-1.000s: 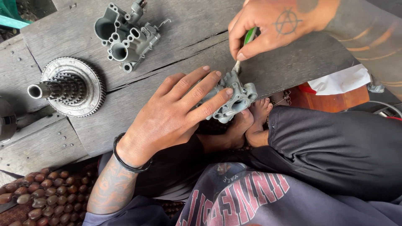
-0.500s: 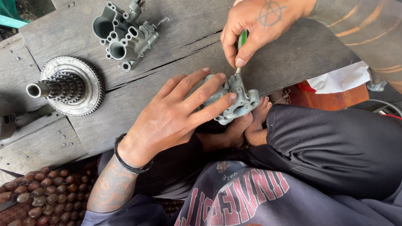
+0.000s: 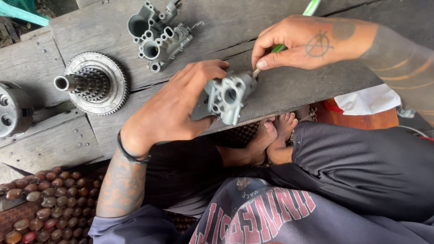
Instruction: Cleaning a motorcycle carburetor body using a toothbrush to remove dirt and grime.
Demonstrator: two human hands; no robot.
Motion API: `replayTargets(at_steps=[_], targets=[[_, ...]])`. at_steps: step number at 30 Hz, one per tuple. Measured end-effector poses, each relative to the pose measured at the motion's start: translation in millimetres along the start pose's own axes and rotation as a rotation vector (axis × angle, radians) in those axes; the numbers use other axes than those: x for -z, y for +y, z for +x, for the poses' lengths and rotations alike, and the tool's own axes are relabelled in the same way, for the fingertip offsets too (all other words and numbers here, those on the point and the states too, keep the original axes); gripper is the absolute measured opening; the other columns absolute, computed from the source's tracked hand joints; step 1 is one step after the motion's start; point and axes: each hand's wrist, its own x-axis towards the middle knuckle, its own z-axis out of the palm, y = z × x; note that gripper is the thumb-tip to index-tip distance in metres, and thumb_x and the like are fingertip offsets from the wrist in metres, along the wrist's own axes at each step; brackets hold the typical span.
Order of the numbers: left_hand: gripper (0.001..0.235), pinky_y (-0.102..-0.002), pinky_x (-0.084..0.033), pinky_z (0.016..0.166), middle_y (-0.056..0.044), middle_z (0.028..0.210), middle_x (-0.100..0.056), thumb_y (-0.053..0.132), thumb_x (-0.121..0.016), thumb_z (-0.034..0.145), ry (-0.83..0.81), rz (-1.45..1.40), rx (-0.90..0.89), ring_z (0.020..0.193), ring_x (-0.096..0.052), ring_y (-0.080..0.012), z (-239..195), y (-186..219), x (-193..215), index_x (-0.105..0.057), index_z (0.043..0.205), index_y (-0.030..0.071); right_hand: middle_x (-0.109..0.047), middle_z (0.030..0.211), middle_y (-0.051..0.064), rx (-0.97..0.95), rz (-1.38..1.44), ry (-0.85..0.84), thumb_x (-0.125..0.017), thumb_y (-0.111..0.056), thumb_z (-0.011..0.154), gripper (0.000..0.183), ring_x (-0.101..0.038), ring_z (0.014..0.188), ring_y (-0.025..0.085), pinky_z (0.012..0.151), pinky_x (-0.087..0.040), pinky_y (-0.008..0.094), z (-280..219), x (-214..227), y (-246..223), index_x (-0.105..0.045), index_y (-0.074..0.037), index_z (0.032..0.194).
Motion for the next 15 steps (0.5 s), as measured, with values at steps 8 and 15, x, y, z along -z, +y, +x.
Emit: replayTargets(at_steps=[8,15], targets=[[0.084,-0.045,-0.052,0.095,-0.027,0.126,-0.06,0.045,-0.072,0.089,0.168,-0.307,0.292,0.114,-0.065,-0.0348,0,2,-14,-0.033,0.14,-0.009,-0.071,0.079,-0.001,-0.24,0.065,0.212,-0.059,-0.013,0.099,0.021,-0.052,0.054,0.013,0.051,-0.041,0.03,-6,-18,-41,-0.075,-0.013,0.113],[0.042,-0.031,-0.053,0.083,-0.014,0.109,-0.065,0.012,-0.056,0.094,0.246,-0.666,0.226,0.091,-0.063,-0.0198,-2,-23,-12,-0.045,0.131,-0.003,-0.068,0.096,0.004,0.097,0.006,0.287,-0.061,0.003,0.084,0.04,-0.056,0.061,0.016,0.052,-0.042,0.031,-17,-31,-57,-0.07,-0.005,0.122]])
